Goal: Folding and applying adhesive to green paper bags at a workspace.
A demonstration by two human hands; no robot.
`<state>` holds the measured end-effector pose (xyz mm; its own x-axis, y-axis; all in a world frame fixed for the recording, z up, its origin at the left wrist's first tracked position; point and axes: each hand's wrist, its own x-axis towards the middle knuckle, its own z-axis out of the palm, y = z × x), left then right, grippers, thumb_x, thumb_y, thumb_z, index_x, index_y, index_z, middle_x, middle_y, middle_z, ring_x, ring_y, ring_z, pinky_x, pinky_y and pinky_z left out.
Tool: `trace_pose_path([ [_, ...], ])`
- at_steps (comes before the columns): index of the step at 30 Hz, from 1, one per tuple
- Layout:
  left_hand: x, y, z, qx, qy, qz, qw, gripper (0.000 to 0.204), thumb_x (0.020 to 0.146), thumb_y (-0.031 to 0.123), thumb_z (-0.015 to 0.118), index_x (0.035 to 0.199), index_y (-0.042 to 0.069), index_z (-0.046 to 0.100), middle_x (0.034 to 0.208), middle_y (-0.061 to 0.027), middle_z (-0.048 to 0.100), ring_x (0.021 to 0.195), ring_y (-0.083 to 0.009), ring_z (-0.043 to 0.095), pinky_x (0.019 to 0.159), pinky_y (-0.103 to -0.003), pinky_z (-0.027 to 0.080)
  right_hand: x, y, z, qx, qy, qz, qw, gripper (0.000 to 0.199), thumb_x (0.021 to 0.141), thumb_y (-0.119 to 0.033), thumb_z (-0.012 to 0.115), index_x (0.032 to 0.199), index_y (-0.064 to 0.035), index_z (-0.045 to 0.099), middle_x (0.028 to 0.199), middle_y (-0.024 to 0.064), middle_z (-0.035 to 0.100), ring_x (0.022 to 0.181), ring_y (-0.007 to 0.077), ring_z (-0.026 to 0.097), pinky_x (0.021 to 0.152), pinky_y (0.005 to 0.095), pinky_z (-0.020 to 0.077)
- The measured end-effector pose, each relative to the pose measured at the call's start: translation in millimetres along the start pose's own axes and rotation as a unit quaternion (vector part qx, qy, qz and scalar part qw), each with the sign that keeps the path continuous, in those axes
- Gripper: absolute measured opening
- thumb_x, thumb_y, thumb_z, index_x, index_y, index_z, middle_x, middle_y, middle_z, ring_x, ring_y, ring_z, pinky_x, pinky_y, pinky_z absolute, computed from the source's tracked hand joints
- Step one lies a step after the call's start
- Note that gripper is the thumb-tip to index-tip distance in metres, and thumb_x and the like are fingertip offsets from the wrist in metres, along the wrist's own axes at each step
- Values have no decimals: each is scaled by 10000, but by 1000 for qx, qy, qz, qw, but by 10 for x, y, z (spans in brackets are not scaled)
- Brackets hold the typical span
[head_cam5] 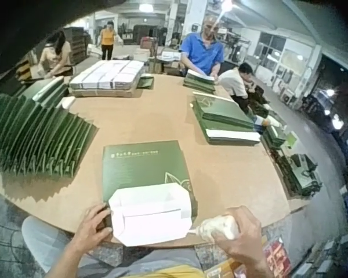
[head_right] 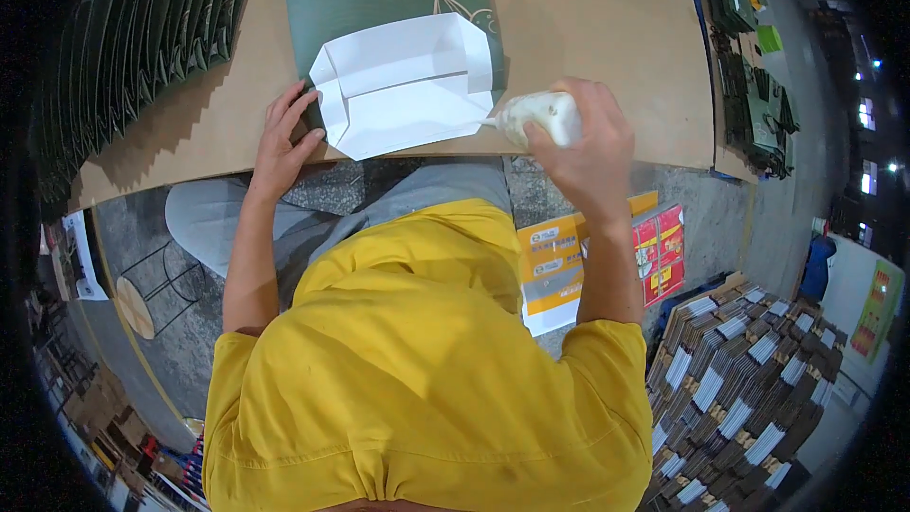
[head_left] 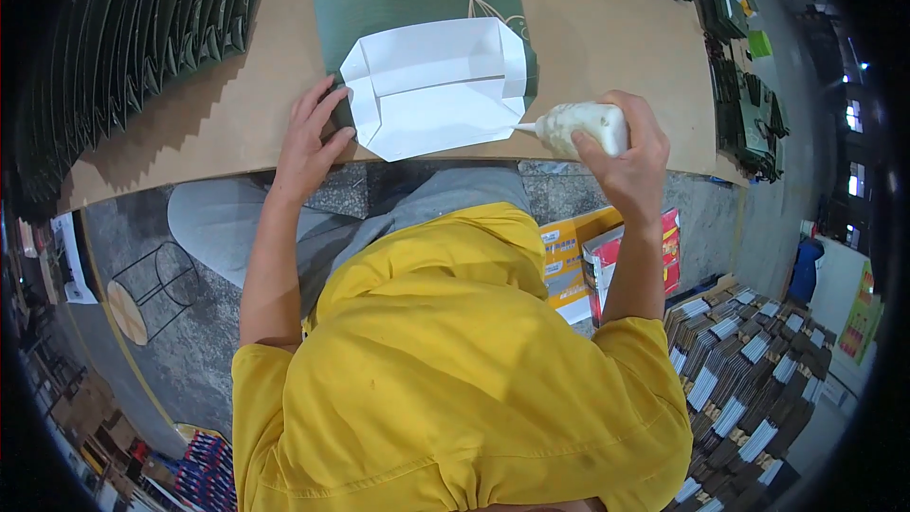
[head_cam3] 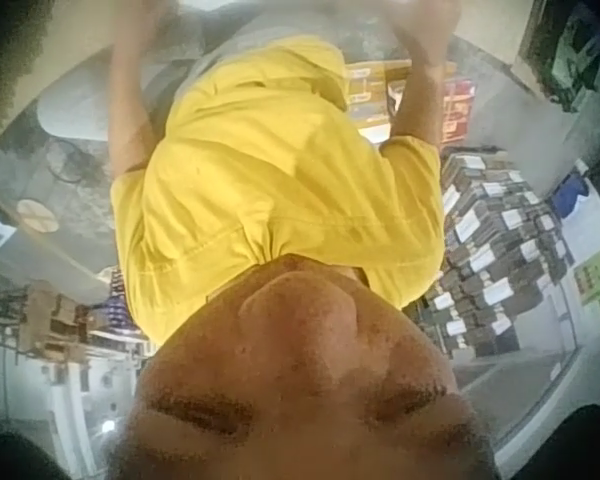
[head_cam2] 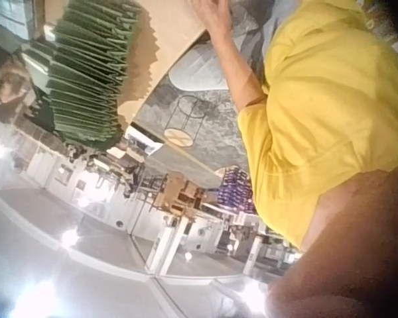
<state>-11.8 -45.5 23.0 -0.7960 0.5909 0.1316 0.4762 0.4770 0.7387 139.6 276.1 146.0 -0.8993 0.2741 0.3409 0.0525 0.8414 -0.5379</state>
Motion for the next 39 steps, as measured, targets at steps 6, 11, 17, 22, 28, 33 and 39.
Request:
trace_pose_path([
  [6, -3, -28, 7, 16, 9, 13, 1000, 517, 757, 92, 654, 1255, 89, 514, 1370, -128, 409, 1249, -319, 372, 1038, -390, 328, 3, 40, -30, -7, 63, 34, 997, 377, 630, -102, 739, 967, -31, 585, 894, 127, 597, 799, 292, 605, 696, 358, 490],
  [11, 1, -35, 18, 18, 10, 13, 1000, 519, 756, 90, 654, 1256, 91, 515, 1371, -129, 410, 1249, -320, 372, 1041, -389, 323, 26, 68, 91, -32, 65, 20, 997, 376, 627, -104, 741, 963, -40, 586, 868, 120, 589, 780, 295, 600, 680, 366, 492],
  [17, 5, -33, 8, 16, 9, 12, 1000, 510, 762, 101, 649, 1254, 84, 514, 1371, -132, 409, 1249, -322, 367, 1042, -391, 318, 0, 6, 77, -47, 36, -17, 998, 351, 630, -111, 736, 944, -57, 589, 850, 108, 588, 764, 287, 600, 658, 373, 495],
  [22, 6, -45, 15, 15, 10, 12, 1000, 506, 761, 102, 648, 1249, 79, 514, 1371, -130, 409, 1244, -324, 370, 1039, -392, 322, -48, -44, 54, -9, -5, -4, 1000, 355, 628, -109, 735, 948, -53, 593, 855, 113, 593, 761, 290, 600, 664, 359, 498],
  [28, 2, -25, 11, 14, 8, 10, 1000, 507, 758, 89, 646, 1248, 80, 514, 1371, -130, 411, 1244, -325, 372, 1035, -392, 326, -33, 64, 25, 147, 100, 131, 975, 419, 646, -68, 741, 1027, -15, 574, 907, 102, 619, 804, 183, 614, 719, 298, 496],
  [33, -4, -31, 9, 14, 11, 12, 1000, 512, 755, 87, 648, 1249, 84, 514, 1373, -131, 409, 1246, -325, 371, 1036, -394, 326, 133, 55, 35, 163, 172, 114, 965, 423, 659, -66, 750, 1036, -1, 567, 929, 100, 621, 837, 177, 610, 737, 296, 496],
  [39, 0, -40, 25, 9, 12, 12, 1000, 520, 752, 89, 653, 1253, 88, 514, 1374, -131, 406, 1250, -326, 366, 1038, -398, 324, 250, 124, 197, 79, 172, 50, 981, 426, 655, -93, 759, 1030, -9, 577, 950, 124, 603, 853, 234, 611, 746, 328, 490],
])
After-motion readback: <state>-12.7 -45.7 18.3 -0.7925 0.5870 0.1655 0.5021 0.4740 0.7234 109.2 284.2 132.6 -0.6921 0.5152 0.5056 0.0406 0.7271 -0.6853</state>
